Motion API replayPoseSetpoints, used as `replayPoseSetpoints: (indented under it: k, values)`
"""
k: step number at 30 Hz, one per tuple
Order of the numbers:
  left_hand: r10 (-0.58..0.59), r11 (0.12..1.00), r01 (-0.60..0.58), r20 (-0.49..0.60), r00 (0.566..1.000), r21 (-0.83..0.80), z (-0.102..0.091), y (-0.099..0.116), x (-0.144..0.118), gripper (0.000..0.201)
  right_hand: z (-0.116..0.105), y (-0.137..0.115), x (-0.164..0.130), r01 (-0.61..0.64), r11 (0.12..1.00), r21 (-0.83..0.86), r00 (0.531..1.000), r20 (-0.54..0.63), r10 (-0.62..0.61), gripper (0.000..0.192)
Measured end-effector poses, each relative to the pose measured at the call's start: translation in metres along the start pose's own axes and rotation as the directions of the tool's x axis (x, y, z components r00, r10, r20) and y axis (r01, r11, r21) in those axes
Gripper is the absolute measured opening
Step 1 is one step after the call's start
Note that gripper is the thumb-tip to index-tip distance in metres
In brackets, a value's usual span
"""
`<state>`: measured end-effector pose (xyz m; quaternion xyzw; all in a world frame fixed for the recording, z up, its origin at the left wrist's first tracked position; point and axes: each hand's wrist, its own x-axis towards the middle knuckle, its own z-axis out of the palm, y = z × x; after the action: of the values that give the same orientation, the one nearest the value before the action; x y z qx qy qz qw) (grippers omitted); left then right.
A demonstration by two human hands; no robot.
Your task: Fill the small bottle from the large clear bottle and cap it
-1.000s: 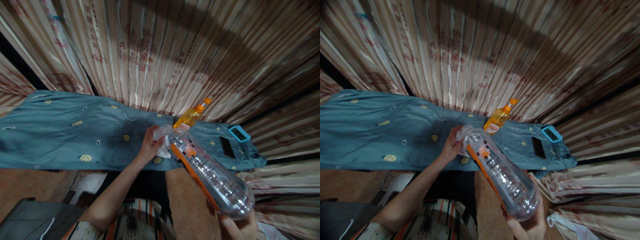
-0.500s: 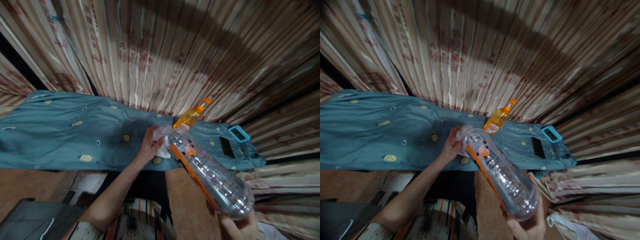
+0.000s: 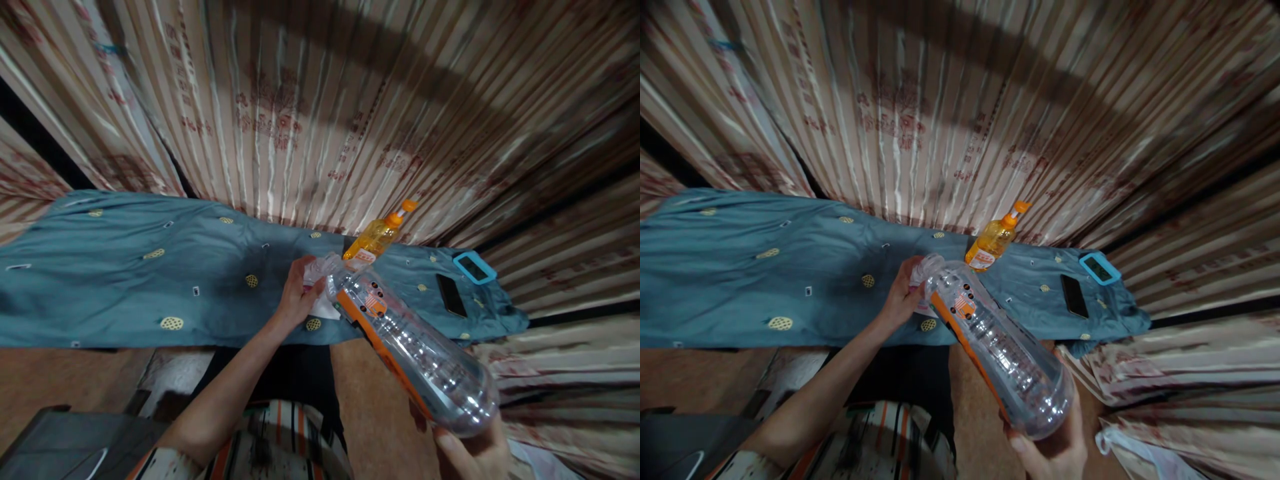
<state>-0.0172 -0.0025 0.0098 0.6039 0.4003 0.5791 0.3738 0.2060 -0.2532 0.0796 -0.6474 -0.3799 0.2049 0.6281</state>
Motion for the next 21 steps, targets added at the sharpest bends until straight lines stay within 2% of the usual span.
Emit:
replayPoseSetpoints:
  k: [4, 11, 21]
  values:
    - [-0.008, 1.0, 0.008, 0.007, 1.0, -0.014, 0.0004, -0.0027, 0.0009, 0.052, 0.0084, -0.0085, -0.0024, -0.092, 0.994, 0.059, 0.992, -0.082, 0.097, 0.1]
    - [-0.052, 0.998, 0.052, 0.008, 0.999, -0.042, 0.0016, -0.0022, 0.0037, 0.05, 0.0034, -0.0007, -0.0036, -0.085, 0.996, -0.024, 0.996, -0.042, 0.083, 0.102]
    - [-0.111, 0.992, 0.112, 0.03, 0.993, -0.065, -0.001, 0.0032, 0.0074, 0.05, 0.0066, -0.0063, -0.003, -0.13, 0.988, 0.078, 0.99, -0.045, 0.134, 0.093]
